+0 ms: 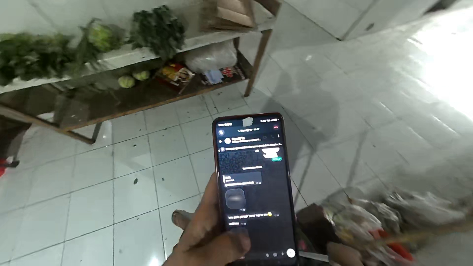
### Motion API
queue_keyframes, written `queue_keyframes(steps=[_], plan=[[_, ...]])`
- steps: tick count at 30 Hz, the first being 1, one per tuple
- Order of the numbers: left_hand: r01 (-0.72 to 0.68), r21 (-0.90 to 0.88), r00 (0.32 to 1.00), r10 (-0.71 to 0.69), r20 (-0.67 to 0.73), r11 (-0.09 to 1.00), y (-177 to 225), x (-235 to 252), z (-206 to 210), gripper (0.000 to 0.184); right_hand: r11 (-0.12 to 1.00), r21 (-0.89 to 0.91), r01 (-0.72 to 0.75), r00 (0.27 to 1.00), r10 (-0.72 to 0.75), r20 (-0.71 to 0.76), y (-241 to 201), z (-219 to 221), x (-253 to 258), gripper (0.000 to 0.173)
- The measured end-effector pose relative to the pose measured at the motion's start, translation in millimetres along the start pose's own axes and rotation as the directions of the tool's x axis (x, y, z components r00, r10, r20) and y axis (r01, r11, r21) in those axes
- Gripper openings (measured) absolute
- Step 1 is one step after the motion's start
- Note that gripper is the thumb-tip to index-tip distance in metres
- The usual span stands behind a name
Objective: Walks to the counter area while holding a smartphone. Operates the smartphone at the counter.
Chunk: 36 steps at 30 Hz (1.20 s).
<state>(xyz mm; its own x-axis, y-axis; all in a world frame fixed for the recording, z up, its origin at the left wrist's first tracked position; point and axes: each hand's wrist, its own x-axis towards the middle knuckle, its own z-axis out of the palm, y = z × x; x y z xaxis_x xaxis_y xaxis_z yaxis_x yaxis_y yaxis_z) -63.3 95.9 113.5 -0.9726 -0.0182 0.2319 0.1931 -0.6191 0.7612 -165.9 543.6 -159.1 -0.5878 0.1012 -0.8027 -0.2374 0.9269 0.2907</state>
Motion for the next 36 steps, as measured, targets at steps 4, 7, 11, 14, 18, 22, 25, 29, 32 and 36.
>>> queue_keyframes(steps=[4, 7, 11, 14, 18, 22, 25, 29, 32, 36], plan=[[-0.146, 0.065, 0.986, 0.15, -0.075, 0.987, 92, -77, -77, 0.067, 0.981, -0.188, 0.054, 0.992, -0.032, 0.119, -164, -130, -45, 0.042], [-0.247, 0.1, 0.952, 0.261, -0.159, 0.964, 158, -135, -136, 0.072, 0.915, -0.387, 0.113, 0.993, -0.1, 0.055, -288, -191, -83, 0.036], [-0.341, 0.181, 0.878, 0.381, -0.289, 0.923, 232, -200, -201, 0.077, 0.858, -0.487, 0.163, 0.979, -0.2, -0.024, -443, -244, -112, 0.034], [-0.393, 0.252, 0.813, 0.462, -0.355, 0.884, 277, -234, -248, 0.079, 0.843, -0.48, 0.242, 0.944, -0.319, -0.086, -539, -267, -131, 0.037], [-0.424, 0.355, 0.736, 0.545, -0.401, 0.833, 335, -265, -318, 0.082, 0.799, -0.411, 0.438, 0.858, -0.508, -0.075, -653, -287, -129, 0.037], [-0.426, 0.423, 0.672, 0.593, -0.444, 0.8, 400, -285, -400, 0.082, 0.69, -0.332, 0.643, 0.728, -0.685, -0.014, -792, -306, -126, 0.041], [-0.428, 0.463, 0.618, 0.625, -0.477, 0.776, 460, -294, -459, 0.083, 0.585, -0.148, 0.797, 0.599, -0.797, 0.076, -911, -319, -138, 0.044], [-0.393, 0.588, 0.503, 0.7, -0.507, 0.707, 536, -314, -525, 0.082, 0.549, 0.205, 0.81, 0.486, -0.825, 0.287, -1077, -350, -244, 0.034], [-0.391, 0.643, 0.376, 0.752, -0.542, 0.659, 576, -338, -568, 0.086, 0.51, 0.283, 0.812, 0.398, -0.839, 0.371, -1204, -381, -343, 0.013], [-0.363, 0.718, 0.249, 0.805, -0.539, 0.593, 629, -380, -640, 0.089, 0.607, 0.188, 0.772, 0.47, -0.744, 0.475, -1395, -369, -397, 0.013]])
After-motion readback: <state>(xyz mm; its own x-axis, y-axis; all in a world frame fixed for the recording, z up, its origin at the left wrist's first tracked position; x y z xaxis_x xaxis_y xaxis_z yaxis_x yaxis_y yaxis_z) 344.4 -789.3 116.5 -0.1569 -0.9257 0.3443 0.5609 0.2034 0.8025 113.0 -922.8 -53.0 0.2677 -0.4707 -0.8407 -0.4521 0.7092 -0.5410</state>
